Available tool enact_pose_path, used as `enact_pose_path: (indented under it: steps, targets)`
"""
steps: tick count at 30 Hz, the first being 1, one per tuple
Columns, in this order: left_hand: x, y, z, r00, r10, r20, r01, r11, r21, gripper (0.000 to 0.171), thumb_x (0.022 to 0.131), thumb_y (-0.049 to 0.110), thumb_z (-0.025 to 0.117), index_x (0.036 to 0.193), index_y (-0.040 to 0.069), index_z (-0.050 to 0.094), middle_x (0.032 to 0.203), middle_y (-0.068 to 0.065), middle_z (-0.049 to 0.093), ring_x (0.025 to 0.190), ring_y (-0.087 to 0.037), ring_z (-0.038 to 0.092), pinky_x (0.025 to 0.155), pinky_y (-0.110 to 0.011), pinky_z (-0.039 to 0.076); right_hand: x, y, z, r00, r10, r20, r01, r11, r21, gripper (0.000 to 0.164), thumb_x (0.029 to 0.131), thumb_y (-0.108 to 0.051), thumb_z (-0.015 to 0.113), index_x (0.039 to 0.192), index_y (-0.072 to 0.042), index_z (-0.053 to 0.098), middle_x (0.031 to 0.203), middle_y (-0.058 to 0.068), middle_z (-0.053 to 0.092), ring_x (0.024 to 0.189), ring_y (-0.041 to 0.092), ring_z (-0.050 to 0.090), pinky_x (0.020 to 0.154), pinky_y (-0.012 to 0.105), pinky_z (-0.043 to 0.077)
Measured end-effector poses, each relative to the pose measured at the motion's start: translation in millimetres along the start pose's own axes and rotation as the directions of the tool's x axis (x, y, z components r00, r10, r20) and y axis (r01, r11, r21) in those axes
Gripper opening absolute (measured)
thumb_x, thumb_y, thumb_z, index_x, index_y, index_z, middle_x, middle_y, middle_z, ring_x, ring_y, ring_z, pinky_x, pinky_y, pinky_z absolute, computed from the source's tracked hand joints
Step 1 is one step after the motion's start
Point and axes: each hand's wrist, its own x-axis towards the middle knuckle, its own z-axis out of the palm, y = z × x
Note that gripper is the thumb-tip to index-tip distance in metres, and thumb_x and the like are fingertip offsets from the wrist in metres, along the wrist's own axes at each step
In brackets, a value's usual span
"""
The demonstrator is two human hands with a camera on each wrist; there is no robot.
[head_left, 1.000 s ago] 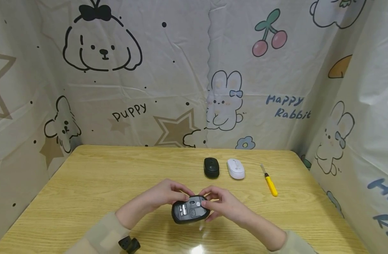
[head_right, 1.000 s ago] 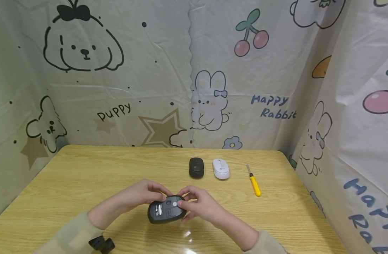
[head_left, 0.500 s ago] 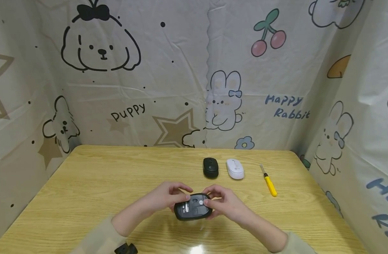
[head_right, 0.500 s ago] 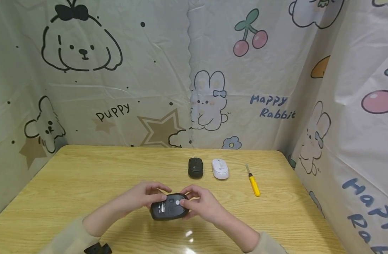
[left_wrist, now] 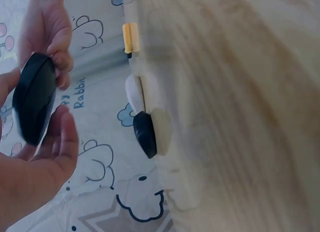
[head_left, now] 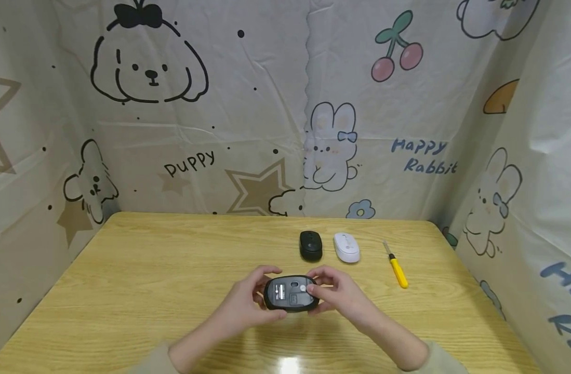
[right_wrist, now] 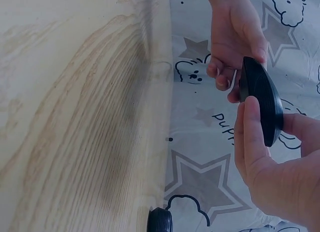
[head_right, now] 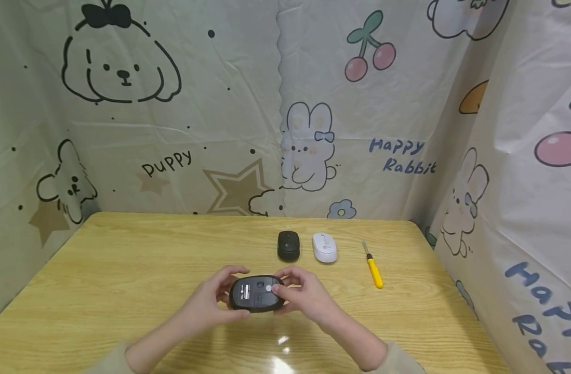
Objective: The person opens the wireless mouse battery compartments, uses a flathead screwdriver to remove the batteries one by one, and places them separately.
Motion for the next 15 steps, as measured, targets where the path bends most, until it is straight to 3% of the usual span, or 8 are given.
enact_pose_path:
  steps: [7, 15]
  targets:
    - [-2.0, -1.9, 8.6, 0.995, 0.052, -0.087, -0.05, 0.998, 0.028, 0.066, 0.068, 0.028, 0.085, 0.125, 0.021, 0.052, 0.105, 0.002, 0.064, 0.086, -0.012, 0.057, 0.071, -0.027, 0.052, 0.3, -1.0, 1.5, 1.0, 0.001, -0.017, -0.001, 1.0, 0.008, 0.043, 0.091, -0.018, 0.062, 0.123, 0.007, 0.047, 0.108, 0.018, 0.057, 0.088, 0.022, 0.065, 0.074, 0.042, 0.057]
    - [-2.9, -3.6, 11.5, 0.994, 0.04, -0.098, -0.04, 0.999, -0.004, 0.066, 0.068, 0.024, 0.085, 0.125, 0.022, 0.051, 0.109, 0.004, 0.063, 0.091, -0.012, 0.059, 0.075, -0.025, 0.053, 2.9, 0.4, 3.6, 1.0, -0.015, -0.02, 0.016, 1.0, 0.016, 0.042, 0.091, -0.016, 0.062, 0.122, 0.008, 0.047, 0.107, 0.018, 0.057, 0.087, 0.022, 0.065, 0.074, 0.042, 0.057]
